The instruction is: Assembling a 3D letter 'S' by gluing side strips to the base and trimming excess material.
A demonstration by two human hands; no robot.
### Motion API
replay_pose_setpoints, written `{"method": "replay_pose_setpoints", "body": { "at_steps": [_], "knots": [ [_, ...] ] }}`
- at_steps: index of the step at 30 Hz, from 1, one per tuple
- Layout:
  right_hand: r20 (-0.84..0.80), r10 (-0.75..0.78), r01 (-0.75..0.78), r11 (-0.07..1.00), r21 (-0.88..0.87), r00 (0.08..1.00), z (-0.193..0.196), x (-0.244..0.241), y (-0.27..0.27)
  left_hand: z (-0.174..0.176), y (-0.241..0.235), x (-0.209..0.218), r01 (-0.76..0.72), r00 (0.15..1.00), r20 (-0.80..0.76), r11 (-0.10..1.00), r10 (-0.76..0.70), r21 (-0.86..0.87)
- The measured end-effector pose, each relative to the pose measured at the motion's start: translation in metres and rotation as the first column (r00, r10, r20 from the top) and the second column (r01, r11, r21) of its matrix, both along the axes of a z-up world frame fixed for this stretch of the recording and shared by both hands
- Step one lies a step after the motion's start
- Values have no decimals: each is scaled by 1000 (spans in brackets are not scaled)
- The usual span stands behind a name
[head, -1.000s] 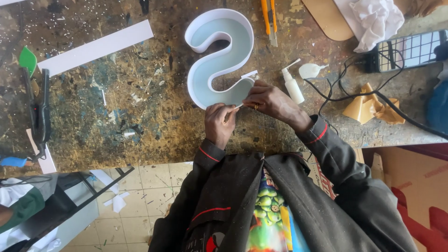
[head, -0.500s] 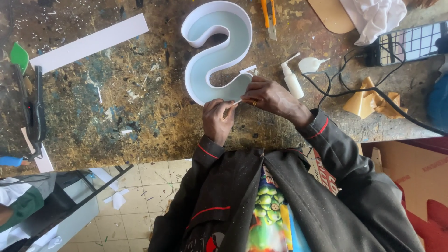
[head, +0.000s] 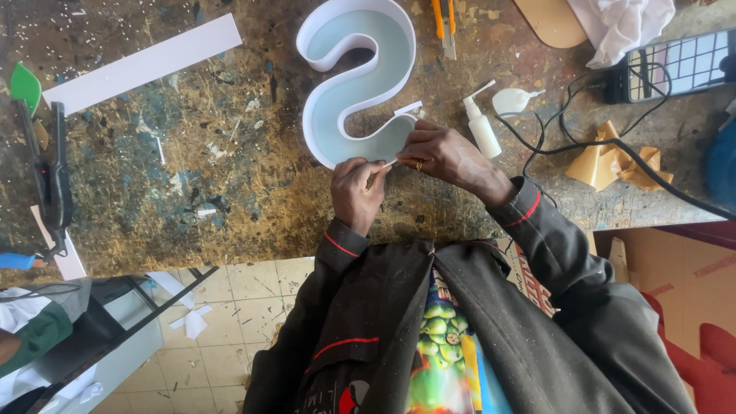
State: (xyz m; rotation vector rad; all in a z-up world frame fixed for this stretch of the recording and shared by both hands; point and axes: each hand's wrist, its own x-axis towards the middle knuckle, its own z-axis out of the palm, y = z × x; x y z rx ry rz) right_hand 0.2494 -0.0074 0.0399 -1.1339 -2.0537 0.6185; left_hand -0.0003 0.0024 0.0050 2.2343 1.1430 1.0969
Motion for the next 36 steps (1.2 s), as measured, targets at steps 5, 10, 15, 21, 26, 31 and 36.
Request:
{"method": "replay_pose_setpoints", "body": {
  "at_steps": [5, 10, 15, 21, 26, 31, 36],
  "knots": [
    [25, -4, 4, 1000, 8, 1000, -6, -1, -1, -5, 0, 0, -4, 1000, -9, 1000, 4, 11],
    [26, -17, 17, 1000, 8, 1000, -6, 0, -1, -1, 0, 1, -9, 999, -31, 1000, 9, 1],
    [6, -11, 11, 1000, -17, 1000, -1, -1, -3, -8, -2, 2, -14, 1000, -2, 1000, 14, -18],
    [-9, -25, 25, 1000, -7, 1000, -15, -1, -6, -10, -2, -1, -12, 1000, -13, 1000, 12, 2],
    [-39, -42, 44, 998, 47, 998, -14, -4, -8, -6, -2, -2, -1, 1000, -26, 1000, 1, -14],
    [-74, -60, 65, 996, 63, 995, -23, -4, -9, -15, 1, -2, 21, 1000, -10, 999, -21, -25],
    [-62, -51, 55, 996, 74, 997, 3, -5, -10, -10, 3, -3, 32, 998, -59, 999, -32, -12]
  ]
}}
